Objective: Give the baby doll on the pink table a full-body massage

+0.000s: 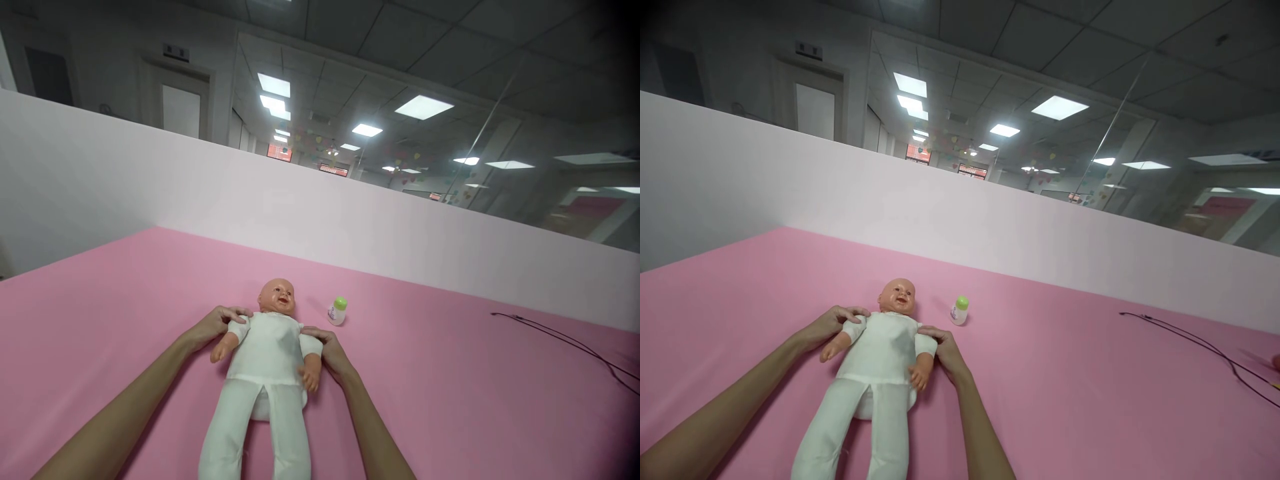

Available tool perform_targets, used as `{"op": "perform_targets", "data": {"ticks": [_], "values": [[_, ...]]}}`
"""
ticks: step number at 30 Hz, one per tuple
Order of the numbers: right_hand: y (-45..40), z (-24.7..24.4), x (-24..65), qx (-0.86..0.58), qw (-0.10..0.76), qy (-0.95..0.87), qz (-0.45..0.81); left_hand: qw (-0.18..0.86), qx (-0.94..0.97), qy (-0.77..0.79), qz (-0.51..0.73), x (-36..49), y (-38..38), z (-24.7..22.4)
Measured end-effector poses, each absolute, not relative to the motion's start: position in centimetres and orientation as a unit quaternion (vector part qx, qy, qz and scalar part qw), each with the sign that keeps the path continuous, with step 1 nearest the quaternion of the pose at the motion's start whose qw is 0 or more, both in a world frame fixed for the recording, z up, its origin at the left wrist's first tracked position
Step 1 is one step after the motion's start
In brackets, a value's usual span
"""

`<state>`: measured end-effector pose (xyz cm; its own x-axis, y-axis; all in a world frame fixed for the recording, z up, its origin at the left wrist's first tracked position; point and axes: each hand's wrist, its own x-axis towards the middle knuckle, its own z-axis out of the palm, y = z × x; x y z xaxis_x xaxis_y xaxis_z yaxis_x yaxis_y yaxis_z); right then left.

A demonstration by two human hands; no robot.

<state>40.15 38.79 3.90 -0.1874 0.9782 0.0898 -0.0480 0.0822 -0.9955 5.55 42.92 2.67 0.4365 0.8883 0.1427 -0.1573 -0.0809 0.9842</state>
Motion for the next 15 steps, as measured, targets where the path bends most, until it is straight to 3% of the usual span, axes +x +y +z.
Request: {"op": "perform_targets", "data": {"ticks": [9,15], "values": [[39.5,3.7,41.1,-0.395,0.597,-0.445,0.538,0.481,0.517,0.414,0.574,6.7,43.4,2.7],[40.4,3.4,41.8,-0.417,0.624,-0.398,0.528,0.372,0.43,0.481,0.667,7.0,43.2,2.8]]}}
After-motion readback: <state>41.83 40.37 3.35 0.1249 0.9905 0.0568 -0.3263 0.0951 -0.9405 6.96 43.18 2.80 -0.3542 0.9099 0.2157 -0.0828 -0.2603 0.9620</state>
